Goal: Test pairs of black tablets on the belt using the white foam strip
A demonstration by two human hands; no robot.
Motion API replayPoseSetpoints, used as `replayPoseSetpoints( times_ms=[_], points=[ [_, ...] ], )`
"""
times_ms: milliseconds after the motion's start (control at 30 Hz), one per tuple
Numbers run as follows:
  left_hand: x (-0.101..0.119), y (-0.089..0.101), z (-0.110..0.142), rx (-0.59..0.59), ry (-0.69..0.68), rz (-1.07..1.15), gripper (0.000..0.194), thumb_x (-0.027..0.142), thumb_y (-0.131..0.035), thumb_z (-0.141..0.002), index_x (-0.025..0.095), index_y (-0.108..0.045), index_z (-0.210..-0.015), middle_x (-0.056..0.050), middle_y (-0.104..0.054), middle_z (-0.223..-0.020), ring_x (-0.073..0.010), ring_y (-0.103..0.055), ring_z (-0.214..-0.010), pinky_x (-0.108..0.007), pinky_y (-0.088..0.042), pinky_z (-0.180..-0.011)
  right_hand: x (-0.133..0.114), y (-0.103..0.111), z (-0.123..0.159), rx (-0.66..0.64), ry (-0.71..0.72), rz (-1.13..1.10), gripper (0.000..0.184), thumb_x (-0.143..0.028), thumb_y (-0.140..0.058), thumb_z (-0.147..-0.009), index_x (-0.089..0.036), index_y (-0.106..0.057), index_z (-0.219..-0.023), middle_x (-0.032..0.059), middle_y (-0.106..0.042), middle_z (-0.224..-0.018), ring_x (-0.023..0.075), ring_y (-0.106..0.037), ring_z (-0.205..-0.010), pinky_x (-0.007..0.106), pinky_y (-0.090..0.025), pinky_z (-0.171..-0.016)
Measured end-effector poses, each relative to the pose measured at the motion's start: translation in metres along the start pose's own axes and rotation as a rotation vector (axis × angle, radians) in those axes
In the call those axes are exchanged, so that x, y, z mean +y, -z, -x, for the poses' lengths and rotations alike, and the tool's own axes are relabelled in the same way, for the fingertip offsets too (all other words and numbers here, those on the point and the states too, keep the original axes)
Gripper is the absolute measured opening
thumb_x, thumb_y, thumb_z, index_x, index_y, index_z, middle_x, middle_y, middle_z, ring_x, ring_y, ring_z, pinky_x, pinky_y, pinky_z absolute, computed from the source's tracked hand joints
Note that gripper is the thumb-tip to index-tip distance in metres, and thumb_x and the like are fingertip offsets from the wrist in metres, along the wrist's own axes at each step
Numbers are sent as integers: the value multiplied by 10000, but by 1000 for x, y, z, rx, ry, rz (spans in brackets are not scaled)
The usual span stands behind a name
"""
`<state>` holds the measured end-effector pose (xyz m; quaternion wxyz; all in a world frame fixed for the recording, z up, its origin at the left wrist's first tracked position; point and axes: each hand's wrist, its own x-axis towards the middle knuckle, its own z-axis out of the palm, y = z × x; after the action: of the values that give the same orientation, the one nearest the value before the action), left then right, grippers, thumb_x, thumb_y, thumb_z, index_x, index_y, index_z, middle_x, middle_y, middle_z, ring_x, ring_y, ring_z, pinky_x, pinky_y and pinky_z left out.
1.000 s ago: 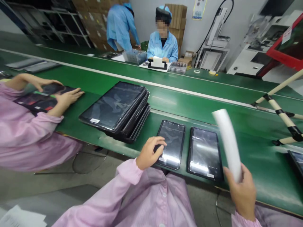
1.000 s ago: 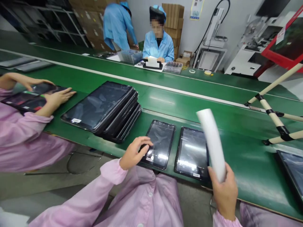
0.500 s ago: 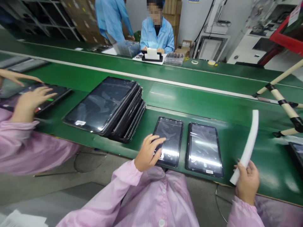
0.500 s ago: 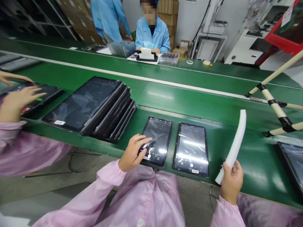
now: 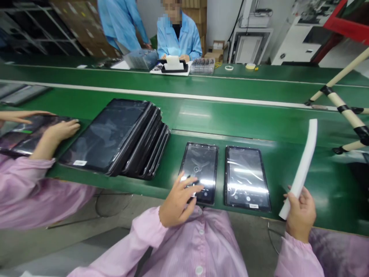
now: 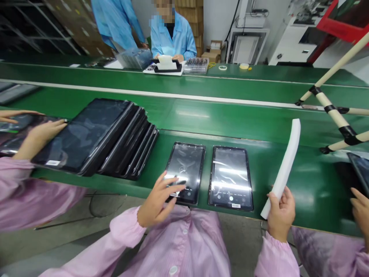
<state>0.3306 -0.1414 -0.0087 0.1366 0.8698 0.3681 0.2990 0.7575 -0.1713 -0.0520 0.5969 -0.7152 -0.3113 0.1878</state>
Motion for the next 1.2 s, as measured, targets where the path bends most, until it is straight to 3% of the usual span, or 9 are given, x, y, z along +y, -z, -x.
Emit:
replayPoseSetpoints(
  times_ms=[233, 367, 500, 600, 667, 733, 833, 933, 1200],
  points=[
    [18, -11, 15, -112, -37, 16, 509, 84, -495, -885, 200, -561, -1377, -72, -760, -1272, -291, -569, -1385, -635, -185, -1311, 5, 0, 0, 12, 31, -20, 741, -496, -827, -766, -193, -617, -1408, 101, -728, -1168, 254, -684, -935, 395, -548, -857],
    [7, -8, 14, 51, 10, 76, 480, 126, -508, -917, 216, -540, -1388, -89, -746, -1282, -293, -597, -1344, -644, -252, -1289, 2, -1, 1, 8, 21, -29, 740, -480, -814, -772, -178, -617, -1418, 106, -732, -1154, 257, -681, -930, 392, -542, -845],
    [-12, -7, 26, 265, 255, 83, 480, 228, -566, -986, 238, -502, -1461, -136, -645, -1415, -319, -571, -1385, -645, -371, -1233, -3, 0, 2, -26, -4, -23, 691, -483, -783, -807, -184, -625, -1409, 107, -727, -1163, 235, -680, -883, 343, -548, -747],
    [-23, -12, 44, 202, 418, 94, 826, 382, -720, -949, 266, -287, -1643, -195, -382, -1667, -388, -392, -1544, -639, -379, -1233, -3, 0, 3, -99, -40, -42, 684, -514, -785, -830, -211, -614, -1418, 102, -712, -1202, 254, -708, -943, 349, -584, -749],
    [-24, -18, 55, 96, 479, 106, 1139, 487, -830, -856, 297, -90, -1701, -207, -205, -1750, -433, -267, -1597, -657, -345, -1248, -3, -3, 3, -195, -90, -86, 675, -543, -792, -838, -230, -618, -1410, 95, -715, -1213, 291, -718, -1060, 418, -606, -895],
    [-23, -26, 64, 53, 519, 109, 1291, 528, -879, -796, 328, 17, -1703, -201, -130, -1771, -447, -212, -1609, -664, -324, -1257, -4, -11, -2, -307, -129, -116, 671, -572, -794, -844, -257, -621, -1411, 84, -724, -1243, 314, -690, -1186, 494, -542, -1078],
    [-20, -37, 69, 114, 590, 123, 1217, 481, -831, -861, 353, 44, -1698, -186, -155, -1771, -418, -244, -1606, -645, -325, -1262, -8, -31, -15, -399, -152, -119, 675, -596, -795, -841, -289, -627, -1417, 70, -722, -1313, 319, -642, -1287, 531, -439, -1194],
    [-21, -45, 70, 173, 642, 167, 1148, 422, -785, -909, 347, 46, -1698, -186, -213, -1758, -395, -302, -1591, -634, -328, -1263, -15, -50, -25, -388, -204, -140, 677, -587, -814, -801, -274, -659, -1381, 66, -725, -1326, 318, -639, -1294, 512, -418, -1211],
    [-25, -53, 70, 217, 671, 192, 1136, 393, -773, -910, 314, 37, -1702, -184, -312, -1725, -370, -319, -1588, -600, -330, -1270, -27, -66, 0, -343, -272, -162, 670, -588, -797, -784, -237, -688, -1344, 67, -732, -1314, 296, -662, -1248, 409, -536, -1090]
  ],
)
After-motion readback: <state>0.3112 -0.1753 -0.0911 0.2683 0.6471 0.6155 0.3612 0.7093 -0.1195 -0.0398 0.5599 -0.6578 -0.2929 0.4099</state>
